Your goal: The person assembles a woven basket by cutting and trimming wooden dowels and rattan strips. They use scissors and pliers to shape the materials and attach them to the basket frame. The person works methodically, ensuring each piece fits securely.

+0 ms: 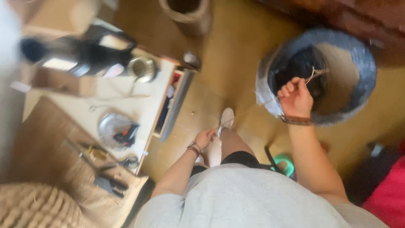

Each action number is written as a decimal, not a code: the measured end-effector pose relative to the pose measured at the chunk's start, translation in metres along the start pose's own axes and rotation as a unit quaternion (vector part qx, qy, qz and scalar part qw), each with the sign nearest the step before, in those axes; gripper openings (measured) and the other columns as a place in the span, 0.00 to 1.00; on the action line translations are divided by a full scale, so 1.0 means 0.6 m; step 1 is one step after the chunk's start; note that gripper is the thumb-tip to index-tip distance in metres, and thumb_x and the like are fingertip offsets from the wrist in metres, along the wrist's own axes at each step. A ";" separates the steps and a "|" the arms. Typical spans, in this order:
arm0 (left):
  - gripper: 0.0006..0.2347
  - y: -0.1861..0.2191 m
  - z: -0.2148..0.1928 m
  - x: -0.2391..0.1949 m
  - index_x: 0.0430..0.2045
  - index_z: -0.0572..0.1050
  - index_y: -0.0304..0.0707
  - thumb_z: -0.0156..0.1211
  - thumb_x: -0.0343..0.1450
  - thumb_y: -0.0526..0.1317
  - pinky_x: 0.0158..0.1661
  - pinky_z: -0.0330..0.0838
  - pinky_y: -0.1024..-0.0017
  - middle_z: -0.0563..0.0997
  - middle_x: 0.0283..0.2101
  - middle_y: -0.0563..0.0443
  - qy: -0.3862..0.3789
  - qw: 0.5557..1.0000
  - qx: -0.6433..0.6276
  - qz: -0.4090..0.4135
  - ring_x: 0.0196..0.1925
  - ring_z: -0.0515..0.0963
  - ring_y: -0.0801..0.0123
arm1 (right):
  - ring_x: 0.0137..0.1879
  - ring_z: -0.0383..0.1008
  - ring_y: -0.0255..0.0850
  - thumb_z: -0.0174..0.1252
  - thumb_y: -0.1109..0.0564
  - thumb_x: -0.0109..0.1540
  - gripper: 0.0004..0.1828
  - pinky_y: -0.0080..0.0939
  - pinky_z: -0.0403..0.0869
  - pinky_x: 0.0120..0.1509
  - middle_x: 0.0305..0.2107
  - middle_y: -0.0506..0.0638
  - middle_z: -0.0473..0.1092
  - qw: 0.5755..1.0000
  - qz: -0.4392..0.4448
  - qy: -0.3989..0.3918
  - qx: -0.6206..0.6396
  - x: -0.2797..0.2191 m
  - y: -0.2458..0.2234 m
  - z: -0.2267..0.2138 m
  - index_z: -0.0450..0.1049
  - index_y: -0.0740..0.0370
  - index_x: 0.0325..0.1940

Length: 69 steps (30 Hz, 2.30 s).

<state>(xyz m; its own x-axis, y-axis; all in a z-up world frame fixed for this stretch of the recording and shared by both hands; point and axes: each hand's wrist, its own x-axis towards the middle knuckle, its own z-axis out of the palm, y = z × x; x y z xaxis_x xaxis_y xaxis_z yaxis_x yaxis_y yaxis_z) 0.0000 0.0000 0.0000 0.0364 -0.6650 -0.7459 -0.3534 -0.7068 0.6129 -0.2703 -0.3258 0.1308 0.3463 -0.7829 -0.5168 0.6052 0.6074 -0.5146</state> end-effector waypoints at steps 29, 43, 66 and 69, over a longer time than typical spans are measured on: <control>0.29 -0.210 0.049 -0.931 0.75 0.47 0.50 0.57 0.81 0.38 0.54 0.68 0.67 0.72 0.47 0.49 0.223 0.839 -0.249 0.428 0.49 0.71 0.65 | 0.47 0.76 0.46 0.44 0.54 0.75 0.12 0.45 0.79 0.62 0.40 0.52 0.71 0.831 0.120 -0.443 -0.313 -0.936 0.527 0.367 0.69 0.63 0.47; 0.21 -0.259 0.144 -0.951 0.62 0.66 0.60 0.58 0.75 0.56 0.59 0.73 0.67 0.82 0.46 0.70 0.364 0.875 -0.055 0.313 0.50 0.85 0.72 | 0.47 0.75 0.40 0.51 0.51 0.73 0.10 0.57 0.77 0.72 0.39 0.46 0.73 0.844 0.128 -0.447 -0.266 -0.994 0.533 0.322 0.72 0.54 0.42; 0.19 -0.476 0.194 -0.839 0.53 0.78 0.72 0.43 0.72 0.42 0.48 0.77 0.54 0.84 0.48 0.50 0.314 0.920 0.100 -0.212 0.50 0.83 0.48 | 0.36 0.72 0.37 0.47 0.48 0.75 0.15 0.41 0.75 0.58 0.25 0.42 0.70 0.932 0.120 -0.254 -0.228 -0.910 0.441 0.326 0.75 0.52 0.40; 0.28 -0.408 0.250 -0.789 0.62 0.69 0.48 0.55 0.63 0.41 0.52 0.68 0.35 0.77 0.53 0.43 0.587 0.702 0.399 -0.062 0.52 0.78 0.47 | 0.33 0.66 0.37 0.48 0.58 0.71 0.09 0.45 0.74 0.51 0.27 0.44 0.65 0.905 0.107 -0.298 -0.285 -0.931 0.483 0.315 0.72 0.53 0.37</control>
<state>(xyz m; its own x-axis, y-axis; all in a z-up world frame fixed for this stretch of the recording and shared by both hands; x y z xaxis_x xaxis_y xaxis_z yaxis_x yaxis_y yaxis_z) -0.0710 0.5241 0.1637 0.6926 -0.6815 0.2362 -0.6732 -0.7284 -0.1275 -0.1529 0.2624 0.3994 0.8397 -0.4692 -0.2734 0.0690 0.5915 -0.8033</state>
